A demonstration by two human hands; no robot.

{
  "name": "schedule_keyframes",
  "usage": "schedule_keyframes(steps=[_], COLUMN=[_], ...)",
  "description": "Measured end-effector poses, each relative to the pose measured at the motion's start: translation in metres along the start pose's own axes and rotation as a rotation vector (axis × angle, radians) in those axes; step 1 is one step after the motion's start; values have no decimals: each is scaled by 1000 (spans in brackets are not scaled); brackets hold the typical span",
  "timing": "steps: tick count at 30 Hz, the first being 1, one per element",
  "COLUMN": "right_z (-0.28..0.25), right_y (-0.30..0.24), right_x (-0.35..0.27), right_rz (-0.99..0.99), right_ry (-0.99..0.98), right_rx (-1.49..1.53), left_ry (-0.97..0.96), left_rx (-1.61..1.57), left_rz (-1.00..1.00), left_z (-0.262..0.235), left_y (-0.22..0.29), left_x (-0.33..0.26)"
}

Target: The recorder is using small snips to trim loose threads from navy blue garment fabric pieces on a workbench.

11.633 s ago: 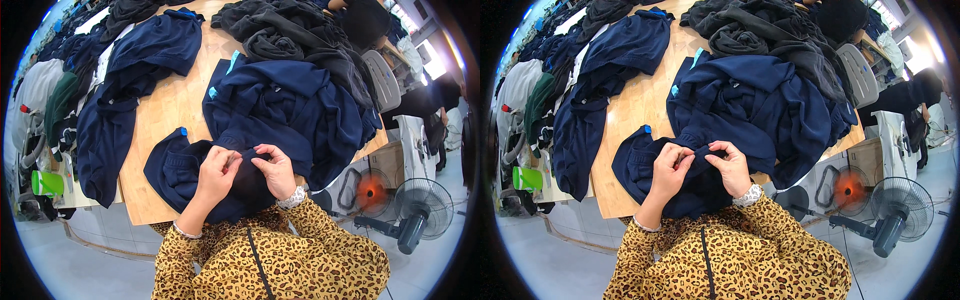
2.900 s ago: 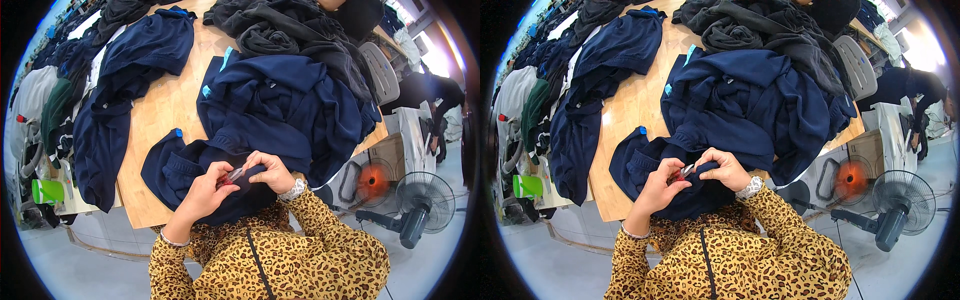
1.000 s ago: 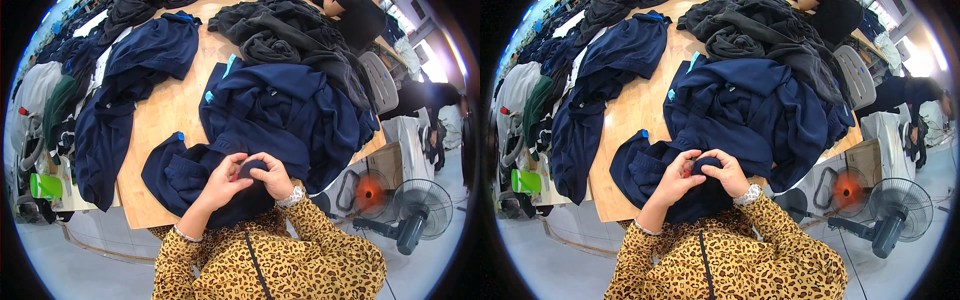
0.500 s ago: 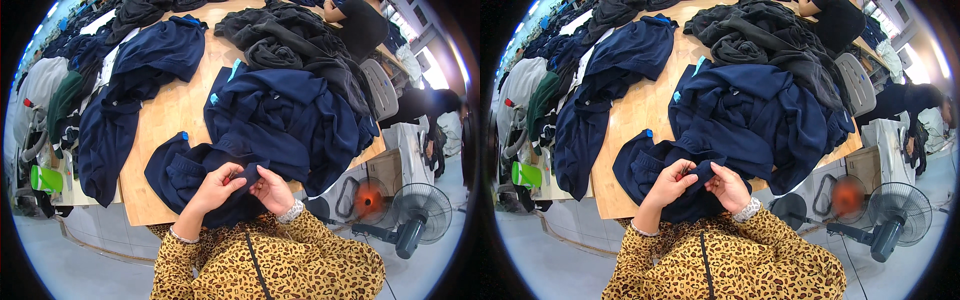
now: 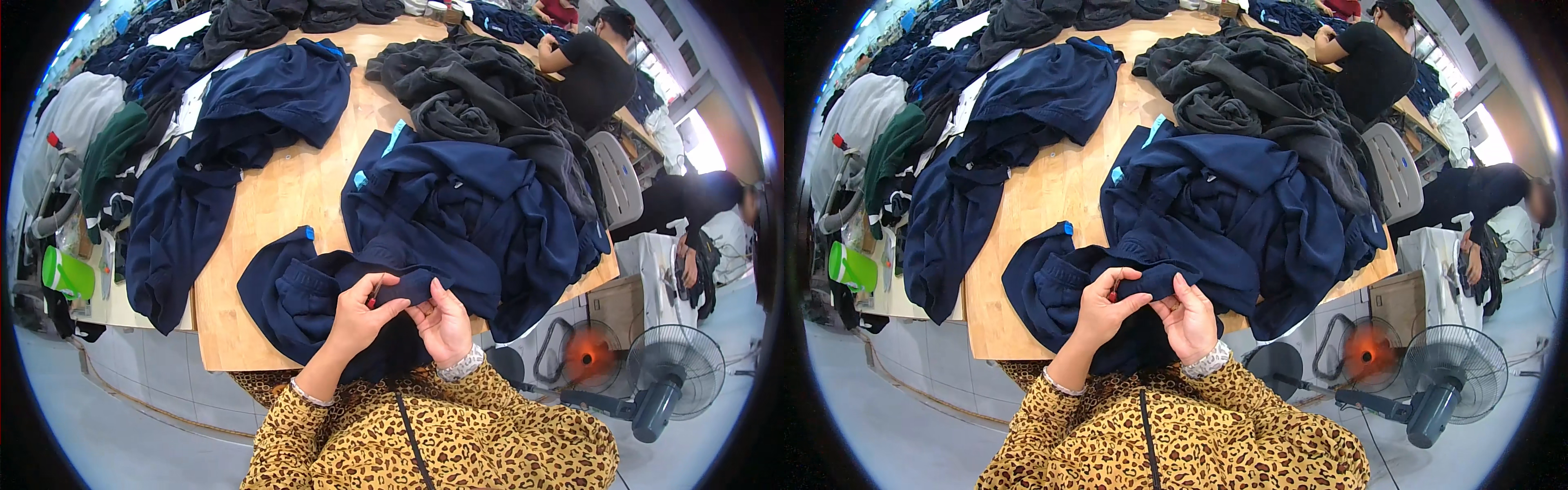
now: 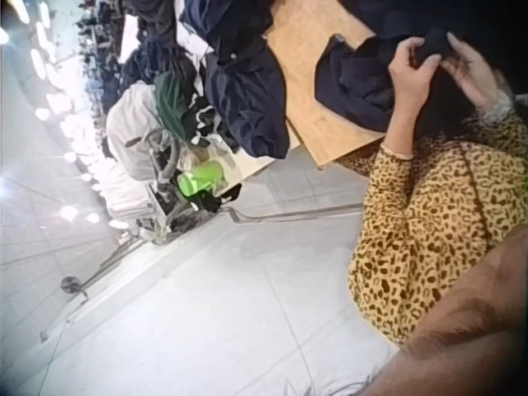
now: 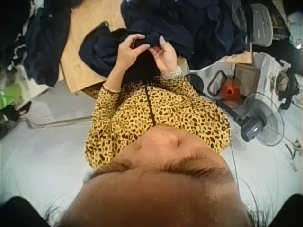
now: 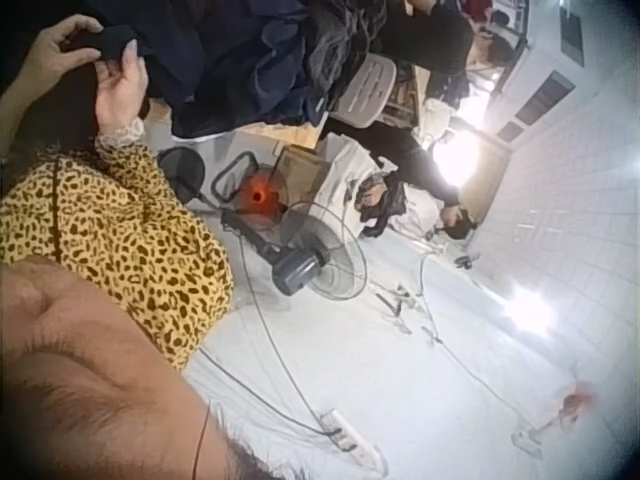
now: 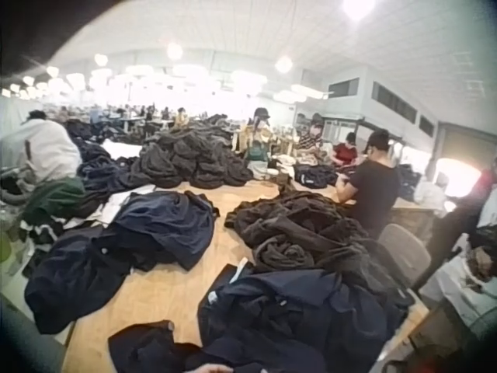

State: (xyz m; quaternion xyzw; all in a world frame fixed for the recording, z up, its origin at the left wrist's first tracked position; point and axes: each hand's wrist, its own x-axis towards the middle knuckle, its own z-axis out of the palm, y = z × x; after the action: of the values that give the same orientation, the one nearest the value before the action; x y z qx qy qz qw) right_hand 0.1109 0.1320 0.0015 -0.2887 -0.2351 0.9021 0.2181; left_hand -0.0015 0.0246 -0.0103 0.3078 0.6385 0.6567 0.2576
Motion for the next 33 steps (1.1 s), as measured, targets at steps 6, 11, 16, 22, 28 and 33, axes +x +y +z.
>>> schedule_keyframes(steps=[6, 11, 16, 22, 28, 33], right_z=[-4, -21, 1, 3, 2, -4], right_y=[4, -3, -37, -43, -46, -40], right_x=[-2, 1, 9, 31, 29, 32], right_rz=[-141, -192, -891, -397, -663, -642], right_ry=[-34, -78, -321, -679, -608, -518], right_rx=[-68, -326, -1451, -1438, -1516, -1397], left_ry=[-33, -121, -254, -266, -187, -182], left_rx=[-112, -233, -393, -485, -367, -345], left_rz=[-105, -137, -299, -295, -221, -256], left_z=[1, -1, -16, -13, -16, -12], left_y=[-6, -1, -3, 9, 0, 1], left_x=[0, 4, 8, 10, 6, 8])
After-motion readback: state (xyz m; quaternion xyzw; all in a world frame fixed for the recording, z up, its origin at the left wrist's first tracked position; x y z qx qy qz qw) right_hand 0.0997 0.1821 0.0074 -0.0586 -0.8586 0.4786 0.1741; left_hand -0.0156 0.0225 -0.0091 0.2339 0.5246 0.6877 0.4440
